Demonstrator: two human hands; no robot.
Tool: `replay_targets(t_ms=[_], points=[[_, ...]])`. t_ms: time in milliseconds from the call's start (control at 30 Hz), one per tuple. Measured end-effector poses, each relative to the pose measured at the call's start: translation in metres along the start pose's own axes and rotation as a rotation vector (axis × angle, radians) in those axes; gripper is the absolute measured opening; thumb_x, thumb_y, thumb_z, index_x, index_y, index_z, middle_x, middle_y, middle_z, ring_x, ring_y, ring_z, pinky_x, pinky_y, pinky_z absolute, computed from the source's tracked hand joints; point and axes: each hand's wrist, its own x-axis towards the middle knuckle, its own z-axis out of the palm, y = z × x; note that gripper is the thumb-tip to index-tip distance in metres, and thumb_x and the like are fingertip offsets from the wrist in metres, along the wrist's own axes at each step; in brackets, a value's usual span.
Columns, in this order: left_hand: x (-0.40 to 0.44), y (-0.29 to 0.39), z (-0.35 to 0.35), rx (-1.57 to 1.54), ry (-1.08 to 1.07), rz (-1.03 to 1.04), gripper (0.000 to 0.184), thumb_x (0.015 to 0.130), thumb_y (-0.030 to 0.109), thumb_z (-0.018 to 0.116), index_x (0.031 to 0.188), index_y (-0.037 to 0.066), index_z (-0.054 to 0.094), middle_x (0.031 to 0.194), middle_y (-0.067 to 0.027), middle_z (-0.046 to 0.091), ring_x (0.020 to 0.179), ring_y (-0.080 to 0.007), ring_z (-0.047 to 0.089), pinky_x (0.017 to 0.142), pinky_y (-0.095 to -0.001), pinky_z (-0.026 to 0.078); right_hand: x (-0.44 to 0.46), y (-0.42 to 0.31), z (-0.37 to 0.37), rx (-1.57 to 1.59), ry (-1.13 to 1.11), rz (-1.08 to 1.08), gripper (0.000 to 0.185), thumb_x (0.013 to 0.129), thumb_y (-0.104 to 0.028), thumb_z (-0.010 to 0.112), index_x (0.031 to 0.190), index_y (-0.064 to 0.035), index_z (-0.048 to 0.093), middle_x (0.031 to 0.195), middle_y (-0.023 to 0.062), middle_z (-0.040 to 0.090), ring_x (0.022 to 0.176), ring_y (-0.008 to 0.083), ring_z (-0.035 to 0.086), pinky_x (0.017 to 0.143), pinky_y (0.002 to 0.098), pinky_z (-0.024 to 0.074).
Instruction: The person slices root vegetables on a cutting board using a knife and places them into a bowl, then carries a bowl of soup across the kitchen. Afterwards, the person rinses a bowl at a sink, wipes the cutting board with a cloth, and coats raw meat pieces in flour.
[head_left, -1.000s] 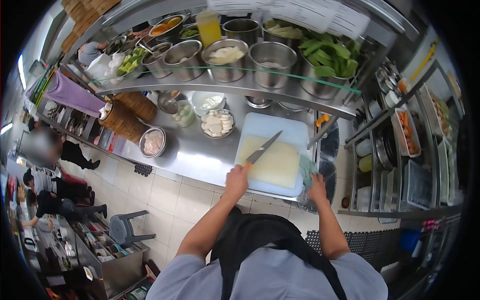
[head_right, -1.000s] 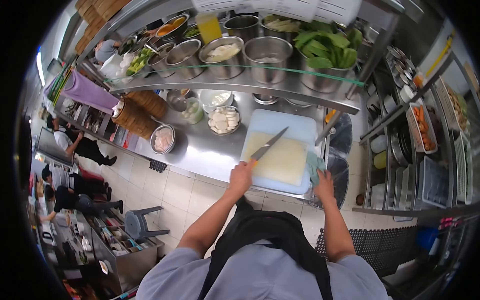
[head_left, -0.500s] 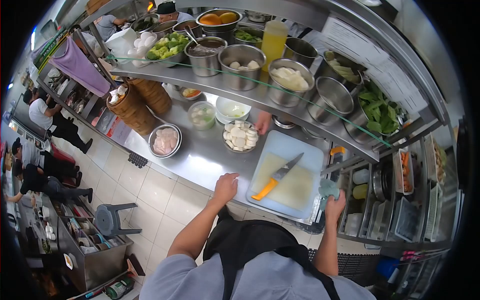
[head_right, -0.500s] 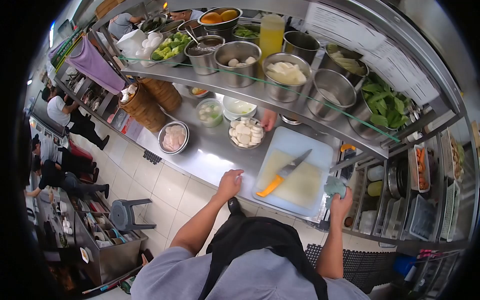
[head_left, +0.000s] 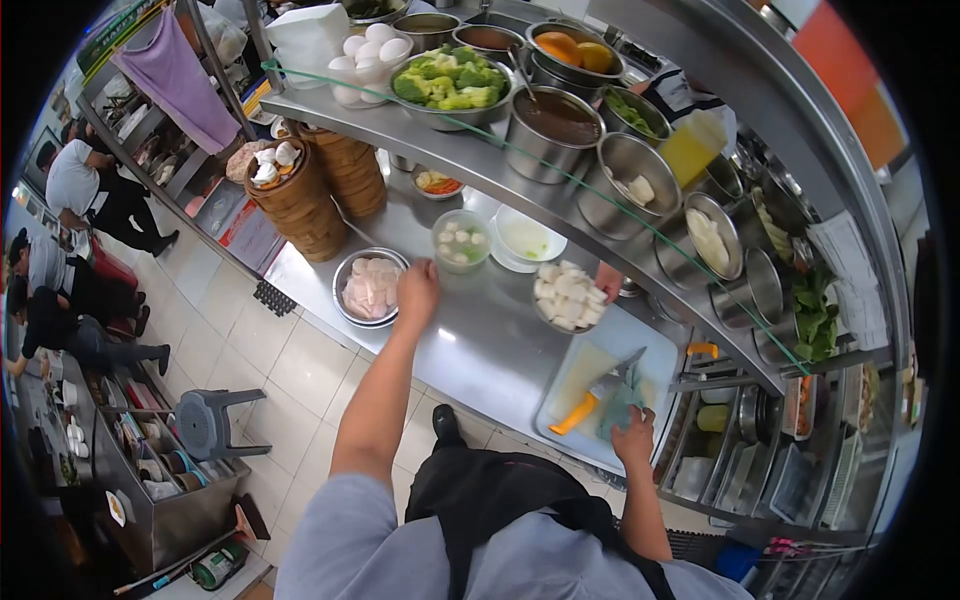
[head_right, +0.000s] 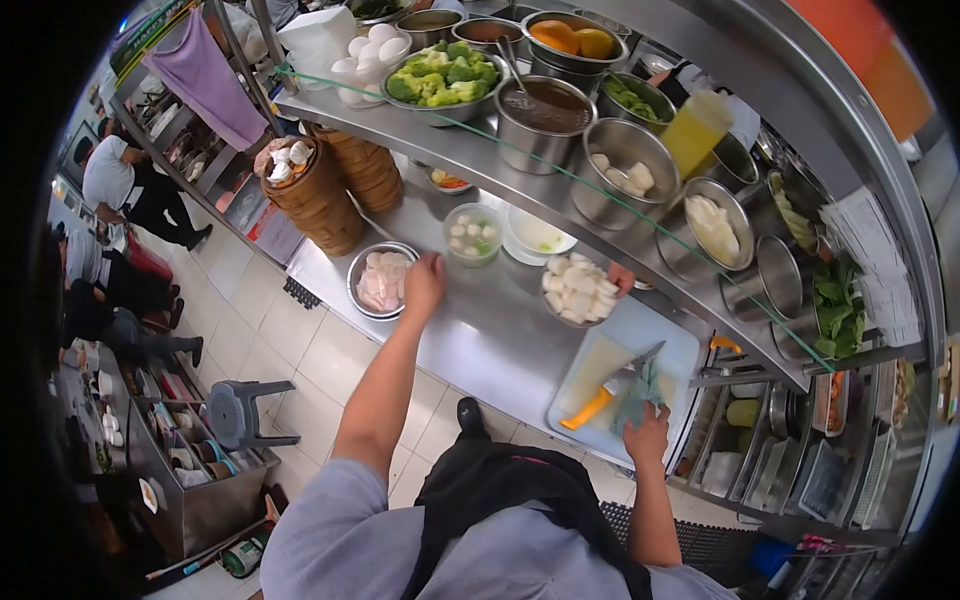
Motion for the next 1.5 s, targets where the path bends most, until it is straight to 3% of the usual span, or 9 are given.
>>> replay_targets(t_ms=[67,200,400,500,633,700,900,1200,1500], points=[[0.040,-0.007,0.017,0.039,-0.020,-0.045,0.027,0.097,0.023,0.057,0.104,-0.001,0.066,0.092,-0.0259,0.070,0.089,-0.0453,0.067,0.080,-0.0526,0.052,0.001,-0.001,0.007,0.094,0.097,-0.207,0.053,0.078,-0.018,0.073,0.128,-0.0062,0.059,0.130,0.0234,0.052,0.116,0.0416,0.059,0.095,0.0478,0.0521],[0.076,-0.023,0.047,0.132,-0.140,-0.103,0.026,0.094,0.021,0.058,0.104,-0.003,0.063,0.096,-0.0298,0.069,0.091,-0.0486,0.067,0.085,-0.0528,0.053,-0.006,-0.034,-0.009,0.264,0.066,-0.260,0.046,0.080,-0.017,0.071,0.124,-0.0071,0.062,0.130,0.0227,0.053,0.117,0.0417,0.057,0.097,0.0490,0.0497],[0.070,-0.021,0.051,0.104,-0.158,-0.127,0.021,0.087,0.014,0.057,0.098,-0.003,0.060,0.093,-0.0320,0.069,0.090,-0.0492,0.067,0.083,-0.0547,0.054,-0.007,-0.105,-0.027,0.524,0.063,-0.314,0.035,0.082,-0.009,0.070,0.116,-0.0053,0.065,0.123,0.0183,0.058,0.109,0.0348,0.061,0.090,0.0410,0.0532],[0.050,-0.012,0.045,0.098,-0.111,-0.145,0.019,0.087,0.013,0.057,0.096,-0.003,0.059,0.086,-0.0331,0.068,0.084,-0.0505,0.067,0.078,-0.0568,0.054,0.014,-0.149,-0.026,0.635,-0.030,-0.281,0.030,0.084,-0.009,0.070,0.113,-0.0052,0.066,0.120,0.0142,0.061,0.099,0.0278,0.065,0.079,0.0341,0.0554],[0.017,-0.005,0.037,0.116,-0.103,-0.159,0.019,0.087,0.013,0.056,0.095,-0.004,0.059,0.080,-0.0334,0.066,0.080,-0.0510,0.067,0.075,-0.0585,0.054,0.083,-0.188,0.033,0.850,-0.089,-0.548,0.023,0.090,-0.016,0.070,0.108,-0.0027,0.065,0.103,0.0080,0.065,0.090,0.0200,0.066,0.066,0.0296,0.0543],[-0.005,0.002,0.028,0.073,-0.081,-0.171,0.018,0.086,0.011,0.056,0.093,-0.004,0.059,0.078,-0.0328,0.066,0.079,-0.0498,0.067,0.074,-0.0588,0.053,0.100,-0.229,0.031,0.994,-0.389,-0.177,0.024,0.093,-0.022,0.069,0.108,-0.0034,0.065,0.097,0.0049,0.064,0.088,0.0162,0.065,0.068,0.0299,0.0547],[-0.064,0.010,0.005,0.070,-0.089,-0.212,0.013,0.085,0.010,0.057,0.088,-0.003,0.059,0.078,-0.0311,0.066,0.077,-0.0510,0.065,0.071,-0.0578,0.052,0.147,-0.280,0.079,1.181,-0.642,-0.009,0.027,0.094,-0.025,0.068,0.112,-0.0065,0.061,0.097,0.0026,0.062,0.084,0.0161,0.063,0.075,0.0323,0.0555],[-0.140,0.017,-0.030,0.090,-0.168,-0.328,0.011,0.084,0.008,0.059,0.090,0.000,0.058,0.075,-0.0255,0.066,0.074,-0.0463,0.066,0.067,-0.0536,0.051,0.125,-0.255,0.120,1.043,-0.814,-0.179,0.006,0.084,-0.009,0.065,0.087,-0.0059,0.060,0.090,0.0019,0.060,0.081,0.0136,0.062,0.070,0.0318,0.0582],[-0.176,0.015,-0.048,0.056,-0.143,-0.310,0.011,0.085,0.008,0.059,0.088,-0.001,0.056,0.069,-0.0232,0.064,0.067,-0.0444,0.066,0.063,-0.0516,0.052,0.089,-0.257,0.113,0.906,-0.790,-0.192,0.008,0.083,-0.010,0.066,0.080,-0.0072,0.059,0.080,-0.0002,0.058,0.072,0.0110,0.058,0.066,0.0323,0.0565]])
